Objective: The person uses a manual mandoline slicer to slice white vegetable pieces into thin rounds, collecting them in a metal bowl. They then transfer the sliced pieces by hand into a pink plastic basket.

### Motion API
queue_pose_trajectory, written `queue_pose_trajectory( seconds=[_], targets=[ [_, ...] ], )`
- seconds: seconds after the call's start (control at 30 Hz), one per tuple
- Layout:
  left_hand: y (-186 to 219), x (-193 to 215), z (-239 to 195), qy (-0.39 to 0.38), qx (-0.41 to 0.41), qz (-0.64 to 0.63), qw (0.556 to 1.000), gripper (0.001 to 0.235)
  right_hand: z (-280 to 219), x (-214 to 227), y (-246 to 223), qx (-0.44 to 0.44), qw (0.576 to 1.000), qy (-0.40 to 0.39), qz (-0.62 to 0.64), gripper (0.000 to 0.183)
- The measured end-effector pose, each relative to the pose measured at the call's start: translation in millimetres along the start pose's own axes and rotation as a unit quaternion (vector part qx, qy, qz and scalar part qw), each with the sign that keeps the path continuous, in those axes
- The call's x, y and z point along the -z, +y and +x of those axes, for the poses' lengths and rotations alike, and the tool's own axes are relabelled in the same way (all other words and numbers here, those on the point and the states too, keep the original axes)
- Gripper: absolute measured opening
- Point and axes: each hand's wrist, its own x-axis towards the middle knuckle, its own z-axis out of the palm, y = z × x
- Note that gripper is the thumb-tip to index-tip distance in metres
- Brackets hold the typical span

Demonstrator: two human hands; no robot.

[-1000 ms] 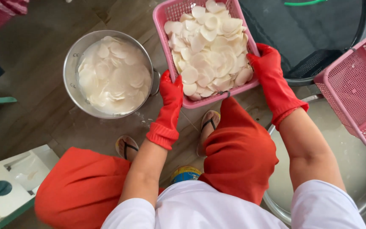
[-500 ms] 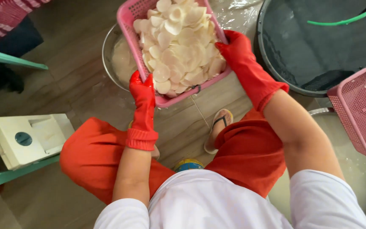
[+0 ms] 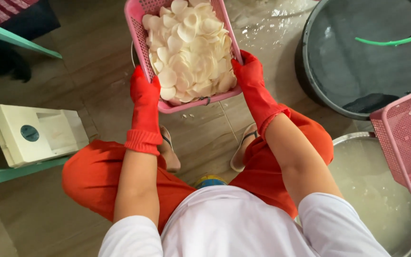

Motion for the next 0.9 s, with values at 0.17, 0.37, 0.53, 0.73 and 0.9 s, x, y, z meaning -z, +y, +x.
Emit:
queue_pose_trajectory(
  seconds=[0.17,0.37,0.53,0.73,0.9],
  targets=[
    [67,-37,20,0.064,-0.264,0.219,0.937,0.071,-7,-2,-8,0.061,0.996,0.049,-0.049,0.042],
    [157,-127,5,-0.273,-0.158,0.344,0.885,0.092,5,-9,14,0.118,0.989,0.069,-0.059,0.045],
    [154,-129,27,-0.264,-0.114,0.399,0.871,0.083,3,-7,9,0.118,0.99,0.054,-0.051,0.046],
    [136,-79,23,-0.277,-0.053,0.35,0.893,0.067,-3,-4,-3,0.094,0.991,0.052,-0.077,0.045],
    [62,-79,6,-0.202,-0.159,0.317,0.913,0.05,-4,-6,-5,0.112,0.989,0.054,-0.078,0.047]
  ],
)
